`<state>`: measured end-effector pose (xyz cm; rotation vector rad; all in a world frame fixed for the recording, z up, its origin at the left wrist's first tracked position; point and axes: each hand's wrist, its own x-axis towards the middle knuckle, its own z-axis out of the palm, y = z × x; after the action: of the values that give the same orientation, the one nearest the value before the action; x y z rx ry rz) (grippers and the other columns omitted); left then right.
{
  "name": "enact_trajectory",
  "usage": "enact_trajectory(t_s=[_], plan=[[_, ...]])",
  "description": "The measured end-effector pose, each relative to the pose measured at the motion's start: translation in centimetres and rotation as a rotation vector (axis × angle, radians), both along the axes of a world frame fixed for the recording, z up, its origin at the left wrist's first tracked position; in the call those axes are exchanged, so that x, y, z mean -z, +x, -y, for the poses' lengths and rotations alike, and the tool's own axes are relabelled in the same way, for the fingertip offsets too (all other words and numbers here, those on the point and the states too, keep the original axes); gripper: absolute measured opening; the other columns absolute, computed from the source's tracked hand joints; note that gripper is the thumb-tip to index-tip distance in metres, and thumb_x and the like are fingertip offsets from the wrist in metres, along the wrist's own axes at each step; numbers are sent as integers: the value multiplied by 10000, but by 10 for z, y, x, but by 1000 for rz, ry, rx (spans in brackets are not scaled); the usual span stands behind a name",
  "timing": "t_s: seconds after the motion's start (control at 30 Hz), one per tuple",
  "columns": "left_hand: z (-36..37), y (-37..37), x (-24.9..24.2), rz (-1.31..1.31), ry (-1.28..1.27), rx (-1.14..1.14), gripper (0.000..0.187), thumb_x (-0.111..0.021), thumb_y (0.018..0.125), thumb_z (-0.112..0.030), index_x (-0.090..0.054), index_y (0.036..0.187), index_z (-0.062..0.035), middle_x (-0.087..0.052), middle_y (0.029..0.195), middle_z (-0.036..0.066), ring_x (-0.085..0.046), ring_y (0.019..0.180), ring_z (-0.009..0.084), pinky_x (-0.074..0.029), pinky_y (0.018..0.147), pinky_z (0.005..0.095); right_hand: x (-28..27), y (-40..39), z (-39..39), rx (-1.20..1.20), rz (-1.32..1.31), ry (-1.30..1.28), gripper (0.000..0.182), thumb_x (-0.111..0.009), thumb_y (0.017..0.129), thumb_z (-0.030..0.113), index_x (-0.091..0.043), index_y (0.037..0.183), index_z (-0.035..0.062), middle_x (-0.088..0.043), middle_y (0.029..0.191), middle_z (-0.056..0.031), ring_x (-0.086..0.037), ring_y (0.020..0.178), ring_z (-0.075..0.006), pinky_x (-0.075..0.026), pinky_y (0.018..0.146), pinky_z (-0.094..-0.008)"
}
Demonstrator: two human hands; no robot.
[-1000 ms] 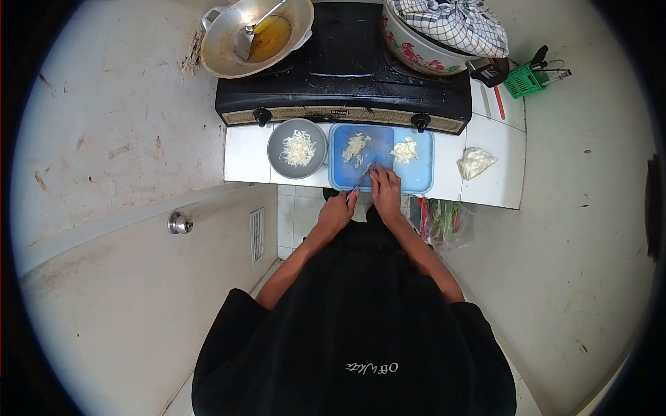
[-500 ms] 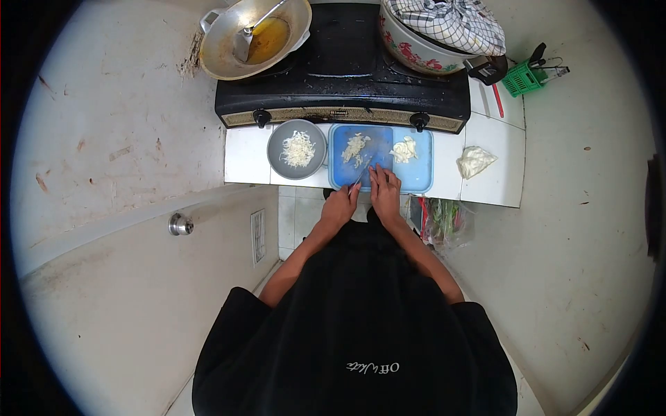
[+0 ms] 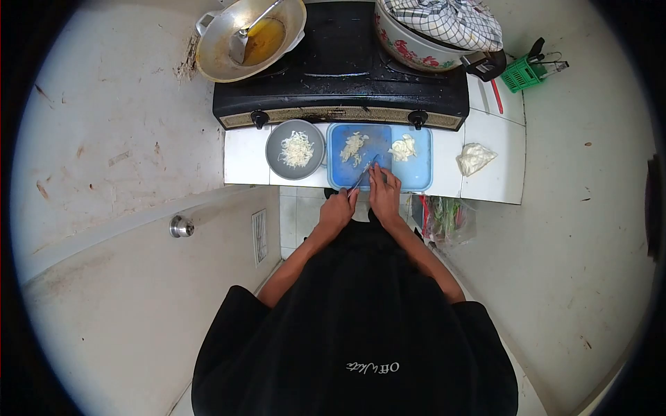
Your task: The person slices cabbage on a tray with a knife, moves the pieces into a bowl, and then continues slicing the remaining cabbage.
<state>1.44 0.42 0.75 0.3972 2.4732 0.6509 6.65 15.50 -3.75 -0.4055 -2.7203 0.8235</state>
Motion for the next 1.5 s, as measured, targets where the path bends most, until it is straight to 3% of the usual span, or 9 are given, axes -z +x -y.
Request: enact_trajectory(t_s=[0.17,0.43,0.57,0.63,1.07,1.17,1.23,1.37,1.5], plan=[[-13,-9,10,-69,14,-50,554,-476,1055,-461,-655,960,54,-672,805,343,-669,775,538,-540,681,594,-3,5,2,-13,72,3,486,-536,1013,92,-463,1477,-31,-685,1332,-40,-527,1276,-293,-333,1073,-479],[12,-11,9,85,151,-51,562,-479,1053,-453,-679,987,68,-670,867,357,-663,866,534,-529,778,595,2,11,1,-42,137,16,488,-428,1065,124,-399,1546,46,-532,1516,-71,-347,1486,-293,-162,1163,-566],[16,-6,4,118,141,-14,569,-478,1052,-462,-687,983,62,-671,867,355,-661,874,534,-527,785,594,0,11,2,-49,148,-34,480,-407,1073,129,-409,1550,73,-506,1530,-116,-335,1495,-287,-150,1170,-564],[16,-4,2,91,185,-32,573,-475,1054,-465,-690,972,60,-669,862,354,-661,876,531,-527,777,593,3,11,1,-65,160,3,565,-420,1065,138,-240,1582,-3,-559,1502,-4,-321,1502,-304,-155,1163,-614],[16,-3,-1,73,119,17,575,-463,1057,-468,-676,964,58,-674,832,342,-670,823,523,-534,732,589,1,10,-1,-63,131,-3,531,-411,1064,137,-291,1555,-25,-586,1472,-15,-342,1489,-288,-164,1165,-604],[10,-2,-4,31,-24,37,556,-468,1054,-471,-667,957,38,-685,819,321,-680,799,514,-541,714,589,4,11,1,-59,130,-40,524,-412,1064,144,-306,1548,-27,-584,1473,-16,-339,1490,-284,-168,1163,-601],[3,-6,-3,-10,-72,48,546,-468,1051,-482,-662,956,20,-690,813,309,-688,791,503,-546,701,586,5,11,1,-37,144,19,487,-397,1082,172,-379,1543,18,-538,1513,-62,-355,1476,-278,-164,1171,-549],[-7,-15,7,-6,12,-42,563,-458,1051,-490,-668,954,24,-688,830,322,-683,809,513,-544,721,588,5,12,0,-40,138,-27,539,-416,1065,165,-294,1553,-28,-575,1480,-22,-331,1493,-286,-184,1156,-605],[5,-15,8,73,129,-42,603,-440,1056,-492,-675,990,60,-677,887,355,-665,876,534,-531,783,595,7,12,0,-53,160,-17,525,-413,1068,179,-327,1552,-4,-483,1547,-112,-322,1496,-305,-182,1158,-608]])
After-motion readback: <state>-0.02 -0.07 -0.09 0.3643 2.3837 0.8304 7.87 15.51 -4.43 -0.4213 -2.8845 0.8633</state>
